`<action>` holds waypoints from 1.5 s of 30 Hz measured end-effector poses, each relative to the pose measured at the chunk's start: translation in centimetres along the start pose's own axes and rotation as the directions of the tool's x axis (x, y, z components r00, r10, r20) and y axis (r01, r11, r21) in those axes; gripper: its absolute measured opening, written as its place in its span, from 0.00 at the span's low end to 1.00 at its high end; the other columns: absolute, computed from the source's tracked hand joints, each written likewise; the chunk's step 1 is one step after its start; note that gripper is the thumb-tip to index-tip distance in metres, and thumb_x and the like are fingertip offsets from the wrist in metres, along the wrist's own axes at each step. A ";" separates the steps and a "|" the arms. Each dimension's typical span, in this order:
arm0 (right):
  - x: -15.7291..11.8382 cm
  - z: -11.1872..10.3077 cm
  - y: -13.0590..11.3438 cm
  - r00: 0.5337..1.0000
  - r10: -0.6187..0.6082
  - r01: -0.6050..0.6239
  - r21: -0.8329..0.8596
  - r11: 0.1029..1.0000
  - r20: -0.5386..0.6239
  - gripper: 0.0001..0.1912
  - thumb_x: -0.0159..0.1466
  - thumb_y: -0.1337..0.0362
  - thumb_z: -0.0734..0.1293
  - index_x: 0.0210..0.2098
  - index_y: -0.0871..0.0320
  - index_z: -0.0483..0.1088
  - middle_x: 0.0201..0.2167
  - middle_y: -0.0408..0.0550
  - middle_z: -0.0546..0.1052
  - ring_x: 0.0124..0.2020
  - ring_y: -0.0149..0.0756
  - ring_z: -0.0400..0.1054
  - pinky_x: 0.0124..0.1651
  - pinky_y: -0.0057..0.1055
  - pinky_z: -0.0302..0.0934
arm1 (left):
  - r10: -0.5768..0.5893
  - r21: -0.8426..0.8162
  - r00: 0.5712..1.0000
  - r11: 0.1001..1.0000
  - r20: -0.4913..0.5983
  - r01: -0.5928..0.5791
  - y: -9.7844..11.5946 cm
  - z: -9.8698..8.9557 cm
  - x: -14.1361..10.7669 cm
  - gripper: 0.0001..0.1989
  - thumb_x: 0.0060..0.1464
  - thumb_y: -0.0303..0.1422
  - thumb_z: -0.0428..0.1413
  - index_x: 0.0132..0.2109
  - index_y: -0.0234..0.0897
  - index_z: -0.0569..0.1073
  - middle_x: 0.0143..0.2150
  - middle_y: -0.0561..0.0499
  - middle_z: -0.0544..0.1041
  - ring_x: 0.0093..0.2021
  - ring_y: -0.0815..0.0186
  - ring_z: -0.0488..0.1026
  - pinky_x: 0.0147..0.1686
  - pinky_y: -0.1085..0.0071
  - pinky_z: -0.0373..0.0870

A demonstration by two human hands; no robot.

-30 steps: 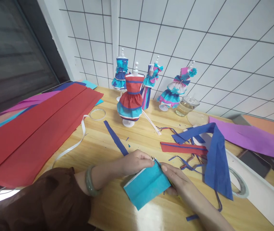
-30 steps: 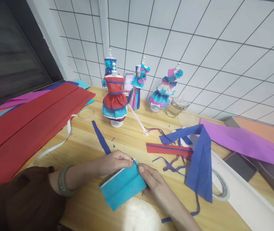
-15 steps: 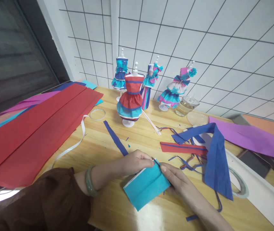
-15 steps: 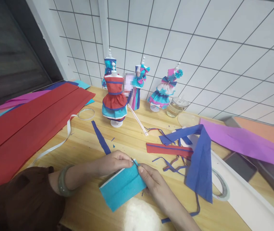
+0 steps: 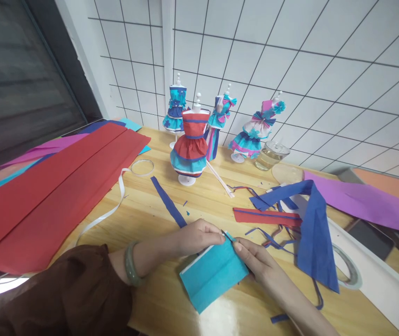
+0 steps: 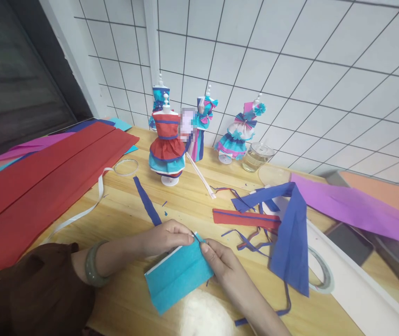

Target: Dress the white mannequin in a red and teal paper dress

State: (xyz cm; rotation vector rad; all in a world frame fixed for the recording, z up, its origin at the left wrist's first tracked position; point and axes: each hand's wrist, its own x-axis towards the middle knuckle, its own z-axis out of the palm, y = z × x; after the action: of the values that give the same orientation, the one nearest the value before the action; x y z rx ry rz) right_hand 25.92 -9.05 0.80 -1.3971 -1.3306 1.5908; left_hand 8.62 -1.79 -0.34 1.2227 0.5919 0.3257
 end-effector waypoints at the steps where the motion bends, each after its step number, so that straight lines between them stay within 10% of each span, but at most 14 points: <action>1: 0.0 0.0 -0.1 1.000 0.004 -0.004 0.011 1.000 0.001 0.23 0.61 0.44 0.60 0.24 0.57 0.60 0.19 0.36 0.53 0.20 0.27 0.45 0.23 0.26 0.42 | 0.000 0.001 1.000 1.000 0.003 0.000 0.0 0.0 0.0 0.17 0.50 0.40 0.53 0.22 0.36 0.59 0.19 0.59 0.55 0.20 0.74 0.50 0.21 0.73 0.46; 14: 0.1 -0.4 -0.6 0.987 0.036 -0.020 0.104 0.994 -0.155 0.20 0.56 0.45 0.64 0.29 0.56 0.69 0.17 0.39 0.61 0.19 0.30 0.52 0.22 0.27 0.45 | 0.032 -0.027 0.999 0.999 0.013 -0.031 0.5 -0.3 -0.1 0.20 0.48 0.44 0.56 0.20 0.35 0.60 0.17 0.60 0.56 0.18 0.76 0.50 0.19 0.74 0.44; 23: 0.5 -0.9 -0.1 0.975 0.130 -0.032 0.462 0.886 -0.182 0.23 0.58 0.47 0.64 0.42 0.60 0.67 0.15 0.35 0.63 0.11 0.20 0.46 0.16 0.21 0.38 | 0.046 -0.294 0.899 0.937 -0.436 -0.190 1.2 -2.4 0.8 0.13 0.47 0.38 0.59 0.34 0.31 0.71 0.23 0.55 0.70 0.22 0.73 0.67 0.23 0.77 0.62; 28: 0.5 -0.9 0.1 0.988 0.141 -0.083 0.590 0.803 -0.054 0.23 0.56 0.46 0.67 0.39 0.60 0.68 0.13 0.34 0.63 0.10 0.17 0.42 0.15 0.20 0.36 | 0.189 -0.020 0.786 0.969 -0.589 -0.248 0.0 -3.9 1.7 0.26 0.44 0.19 0.55 0.53 0.33 0.66 0.42 0.46 0.75 0.43 0.66 0.73 0.43 0.71 0.67; 33: 0.4 -1.1 0.7 0.990 0.111 -0.144 0.613 0.777 0.092 0.21 0.60 0.46 0.63 0.38 0.59 0.69 0.13 0.35 0.64 0.09 0.17 0.40 0.13 0.19 0.36 | 0.535 0.478 0.684 0.826 -0.497 -0.299 0.2 -3.2 1.2 0.19 0.47 0.20 0.52 0.47 0.36 0.72 0.54 0.45 0.70 0.58 0.62 0.64 0.60 0.64 0.54; 39: 0.1 0.0 1.1 0.985 0.073 -0.141 0.483 0.864 0.157 0.23 0.64 0.47 0.57 0.37 0.63 0.68 0.10 0.36 0.63 0.08 0.19 0.41 0.12 0.20 0.39 | 0.426 0.505 0.882 0.817 -0.202 -0.279 1.3 -0.8 -0.6 0.22 0.46 0.39 0.61 0.49 0.37 0.73 0.49 0.44 0.74 0.49 0.59 0.70 0.49 0.66 0.66; 45: 0.0 1.1 0.8 0.991 0.038 -0.079 0.340 0.937 0.126 0.23 0.63 0.47 0.59 0.37 0.64 0.67 0.13 0.39 0.67 0.09 0.19 0.45 0.14 0.21 0.40 | 0.442 0.432 0.891 0.827 -0.103 -0.360 1.0 -0.3 -0.4 0.11 0.49 0.37 0.59 0.32 0.32 0.75 0.38 0.45 0.76 0.42 0.63 0.73 0.46 0.69 0.66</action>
State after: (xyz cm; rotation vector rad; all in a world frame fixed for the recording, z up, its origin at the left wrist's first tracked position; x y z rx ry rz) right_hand 25.00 -9.61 0.00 -1.1506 -1.0172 1.8664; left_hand 8.19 -1.43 0.66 1.7363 0.5846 0.7192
